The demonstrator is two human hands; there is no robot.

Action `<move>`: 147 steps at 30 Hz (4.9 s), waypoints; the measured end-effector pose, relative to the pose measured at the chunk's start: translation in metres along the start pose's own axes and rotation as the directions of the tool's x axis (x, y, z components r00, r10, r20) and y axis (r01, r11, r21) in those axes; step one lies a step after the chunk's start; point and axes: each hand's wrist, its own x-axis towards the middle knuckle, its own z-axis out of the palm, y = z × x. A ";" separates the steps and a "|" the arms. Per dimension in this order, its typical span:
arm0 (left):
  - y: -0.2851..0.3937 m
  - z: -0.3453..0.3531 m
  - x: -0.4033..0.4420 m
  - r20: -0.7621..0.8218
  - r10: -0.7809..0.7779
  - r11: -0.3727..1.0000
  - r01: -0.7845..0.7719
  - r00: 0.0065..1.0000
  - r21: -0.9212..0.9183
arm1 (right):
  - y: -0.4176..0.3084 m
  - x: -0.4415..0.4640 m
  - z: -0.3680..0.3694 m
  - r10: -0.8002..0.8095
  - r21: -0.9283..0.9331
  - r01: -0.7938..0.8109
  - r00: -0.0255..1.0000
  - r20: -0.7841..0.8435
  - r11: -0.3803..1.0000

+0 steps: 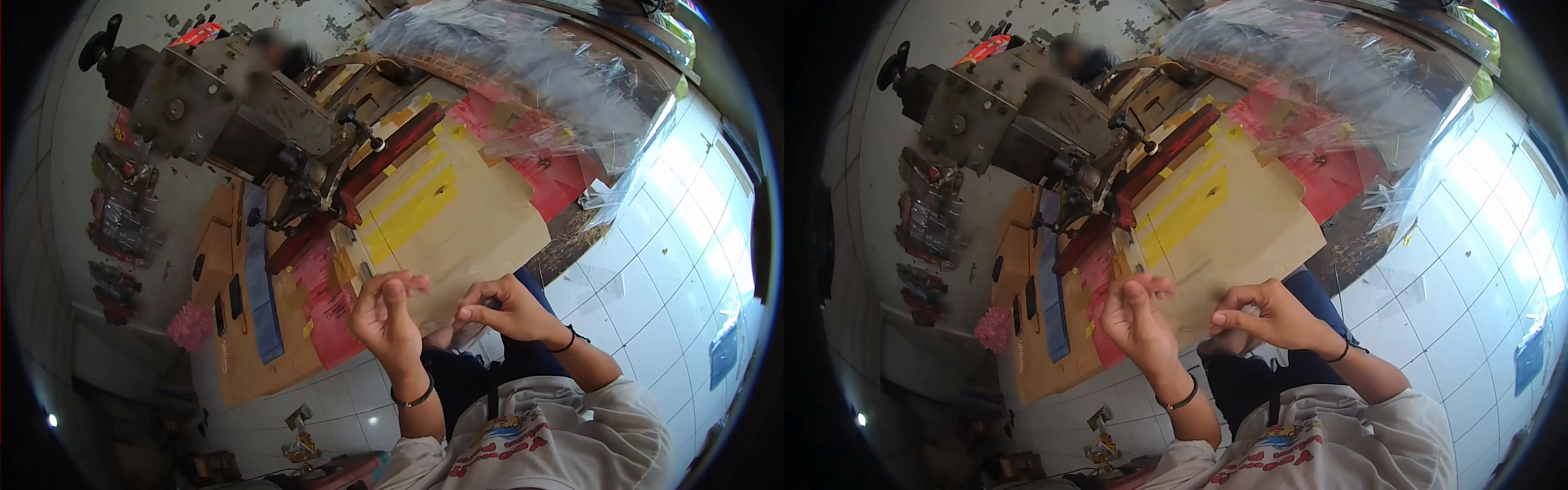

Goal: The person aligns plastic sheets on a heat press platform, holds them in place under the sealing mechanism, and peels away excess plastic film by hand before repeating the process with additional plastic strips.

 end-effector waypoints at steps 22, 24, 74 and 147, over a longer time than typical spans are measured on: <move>0.154 -0.091 0.056 -0.236 0.424 0.220 -0.352 0.874 -0.910 | 0.339 -0.052 0.068 0.289 -0.778 -0.144 0.956 0.050 0.611; 0.168 -0.096 0.057 -0.217 0.467 0.236 -0.358 0.857 -0.904 | 0.347 -0.045 0.068 0.281 -0.757 -0.234 0.957 -0.069 0.610; 0.103 0.283 0.400 0.820 -0.573 0.673 -0.568 0.005 0.474 | -0.242 -0.275 -0.229 0.263 -0.358 -0.720 0.595 -0.760 0.595; -0.107 -0.075 0.002 0.164 0.103 0.533 -0.193 0.981 0.824 | -0.046 0.503 -0.411 -0.271 -0.869 -0.475 0.862 -0.429 -0.134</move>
